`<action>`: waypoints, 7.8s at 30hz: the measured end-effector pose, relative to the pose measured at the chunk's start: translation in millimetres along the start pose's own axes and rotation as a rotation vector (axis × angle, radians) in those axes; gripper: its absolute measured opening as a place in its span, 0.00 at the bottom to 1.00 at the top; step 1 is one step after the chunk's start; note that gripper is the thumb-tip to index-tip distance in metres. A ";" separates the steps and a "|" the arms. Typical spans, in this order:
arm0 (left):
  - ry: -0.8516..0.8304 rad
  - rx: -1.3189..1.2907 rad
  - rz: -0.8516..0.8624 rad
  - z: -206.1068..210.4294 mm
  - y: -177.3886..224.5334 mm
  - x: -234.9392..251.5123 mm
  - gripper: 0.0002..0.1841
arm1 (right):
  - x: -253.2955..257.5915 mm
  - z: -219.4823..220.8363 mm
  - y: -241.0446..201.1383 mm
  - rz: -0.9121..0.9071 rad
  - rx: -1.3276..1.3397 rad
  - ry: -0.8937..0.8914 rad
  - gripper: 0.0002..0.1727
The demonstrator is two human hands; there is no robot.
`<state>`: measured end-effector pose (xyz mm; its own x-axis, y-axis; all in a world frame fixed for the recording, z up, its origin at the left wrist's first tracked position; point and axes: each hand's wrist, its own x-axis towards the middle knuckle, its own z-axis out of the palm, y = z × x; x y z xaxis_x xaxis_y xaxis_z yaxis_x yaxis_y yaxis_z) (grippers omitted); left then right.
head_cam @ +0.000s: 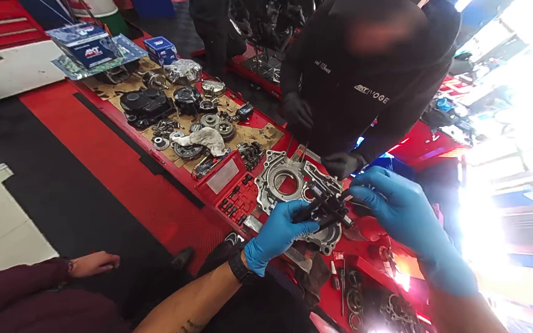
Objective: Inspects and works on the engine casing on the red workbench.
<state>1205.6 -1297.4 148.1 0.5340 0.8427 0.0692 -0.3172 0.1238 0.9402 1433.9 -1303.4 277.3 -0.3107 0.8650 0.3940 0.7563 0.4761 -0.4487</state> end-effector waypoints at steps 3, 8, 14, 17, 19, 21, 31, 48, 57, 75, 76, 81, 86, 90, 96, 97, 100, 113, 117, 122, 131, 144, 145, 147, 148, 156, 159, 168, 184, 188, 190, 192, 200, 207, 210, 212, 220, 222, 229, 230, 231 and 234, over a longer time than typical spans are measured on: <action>-0.033 -0.022 -0.009 -2.7 -0.6 -0.5 0.11 | 0.9 -14.3 -3.5 -0.041 0.096 -0.155 0.14; -0.061 -0.034 -0.003 -1.8 1.0 -1.4 0.11 | 0.8 -20.5 -5.2 -0.068 0.078 -0.183 0.12; -0.063 -0.036 -0.027 -1.5 1.3 -2.4 0.12 | -1.3 -11.9 -0.5 -0.061 -0.012 -0.123 0.17; -0.069 -0.039 -0.038 -1.1 2.8 -4.2 0.12 | -2.5 -6.3 -1.4 -0.024 0.001 -0.055 0.19; -0.074 -0.039 -0.033 -0.6 3.2 -5.1 0.11 | -3.9 -2.6 -3.6 0.017 0.036 -0.008 0.18; -0.078 -0.036 -0.034 -0.3 3.5 -6.0 0.11 | -5.6 1.6 -5.9 0.055 0.068 0.044 0.17; -0.081 -0.063 -0.044 -0.7 5.6 -8.2 0.11 | -8.8 0.4 -14.5 0.061 0.276 -0.027 0.12; -0.073 -0.035 -0.098 1.9 9.3 4.2 0.13 | -5.5 -16.6 0.6 0.043 0.280 -0.113 0.11; -0.047 0.260 0.249 -11.0 -15.5 -25.0 0.09 | -15.9 -14.1 5.5 0.112 0.149 -0.074 0.12; -0.111 0.423 -0.160 4.6 18.3 14.6 0.12 | -51.3 66.1 -11.1 0.654 0.890 0.178 0.33; -0.129 0.559 -0.176 4.5 21.9 18.1 0.13 | -58.1 80.7 -9.4 0.683 0.959 0.260 0.32; -0.158 0.545 -0.230 0.8 29.2 19.1 0.15 | -76.3 115.8 -13.1 0.718 1.355 0.687 0.18; -0.088 0.573 -0.094 4.3 25.8 20.8 0.11 | -89.5 133.7 -24.8 0.768 1.527 0.753 0.27; -0.157 0.790 -0.072 10.3 28.3 33.6 0.14 | -90.3 147.9 -22.1 0.801 1.625 0.878 0.30; -0.059 0.747 0.272 -4.6 17.0 22.0 0.10 | -85.2 136.1 -18.7 0.899 1.572 1.016 0.20; -0.043 0.795 0.278 -5.9 14.4 22.2 0.10 | -84.2 134.3 -18.9 0.913 1.534 1.019 0.19; 0.000 0.942 0.190 -5.9 10.0 22.9 0.17 | -85.1 133.0 -17.2 0.921 1.477 0.998 0.20; -0.102 0.712 0.186 -1.3 8.9 16.0 0.17 | -89.8 128.7 -14.6 0.915 1.504 0.989 0.20; -0.070 0.720 0.188 -3.0 5.7 19.2 0.11 | -87.0 130.3 -10.3 0.913 1.507 0.974 0.20; -0.056 0.723 0.179 -5.2 4.5 26.3 0.10 | -82.1 131.4 -4.3 0.913 1.530 0.985 0.18; -0.052 0.730 0.159 -4.3 7.4 36.5 0.11 | -74.7 130.1 3.6 0.914 1.539 0.998 0.20; 0.056 0.978 0.292 -7.9 4.6 17.8 0.20 | -76.7 129.7 4.6 0.916 1.485 0.952 0.21; 0.053 0.953 0.294 -7.2 5.4 17.8 0.19 | -76.5 129.4 4.6 0.915 1.482 0.952 0.21; 0.056 0.831 0.248 -6.7 6.6 20.3 0.16 | -75.7 130.3 4.4 0.910 1.490 0.954 0.20; 0.054 0.773 0.219 -7.7 6.6 21.0 0.14 | -75.4 131.1 3.6 0.909 1.493 0.953 0.20; 0.116 0.750 0.214 -14.0 6.2 22.2 0.14 | -64.8 127.9 -0.7 0.923 1.508 0.965 0.17; 0.136 0.697 0.189 -14.3 6.1 21.5 0.12 | -63.6 128.7 -0.3 0.903 1.514 0.985 0.17; 0.125 0.559 0.101 -11.9 6.5 20.7 0.09 | -59.8 126.5 -2.7 0.937 1.592 1.054 0.13; -0.085 0.430 -0.001 -6.4 -5.5 8.3 0.13 | -48.1 142.0 7.3 0.968 2.092 1.093 0.12; -0.087 0.436 0.007 -9.5 -8.0 5.1 0.13 | -46.8 145.6 9.2 1.013 2.071 1.084 0.11; -0.081 0.455 0.009 -11.2 -7.1 3.9 0.13 | -45.2 146.1 8.7 1.035 2.053 1.094 0.12; -0.076 0.465 0.011 -12.3 -6.1 2.7 0.13 | -43.8 147.9 8.6 1.062 2.021 1.101 0.12; -0.063 0.472 0.015 -16.2 -6.8 -1.5 0.13 | -42.5 152.0 8.5 1.101 1.916 1.115 0.13; -0.072 0.481 0.024 -16.4 -7.2 -3.3 0.13 | -44.0 150.6 8.0 1.117 1.910 1.121 0.14; -0.074 0.480 0.022 -16.3 -7.5 -3.7 0.13 | -43.5 150.7 7.2 1.111 1.889 1.124 0.13; -0.073 0.480 0.018 -15.9 -6.6 -3.9 0.13 | -43.4 150.7 7.0 1.113 1.885 1.118 0.13; -0.079 0.482 0.025 -18.3 -6.4 -3.8 0.13 | -42.9 150.1 7.8 1.110 1.888 1.121 0.13; -0.078 0.484 0.027 -18.5 -6.2 -3.4 0.13 | -42.6 150.3 8.1 1.114 1.887 1.119 0.13; -0.078 0.476 0.020 -18.7 -5.0 -2.9 0.13 | -43.3 149.8 8.2 1.125 1.881 1.104 0.15; -0.078 0.476 0.025 -18.7 -4.9 -2.6 0.13 | -43.2 150.2 8.3 1.122 1.876 1.103 0.16; -0.079 0.477 0.032 -18.8 -4.6 -2.2 0.13 | -43.1 150.4 8.3 1.121 1.871 1.098 0.17; -0.077 0.480 0.032 -19.7 -4.2 -2.3 0.13 | -42.5 150.1 8.4 1.128 1.864 1.098 0.17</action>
<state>1190.2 -1289.6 137.5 0.5923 0.7984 0.1077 0.0535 -0.1724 0.9836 1367.1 -1312.4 136.4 0.4102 0.7137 -0.5678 -0.8984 0.2092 -0.3861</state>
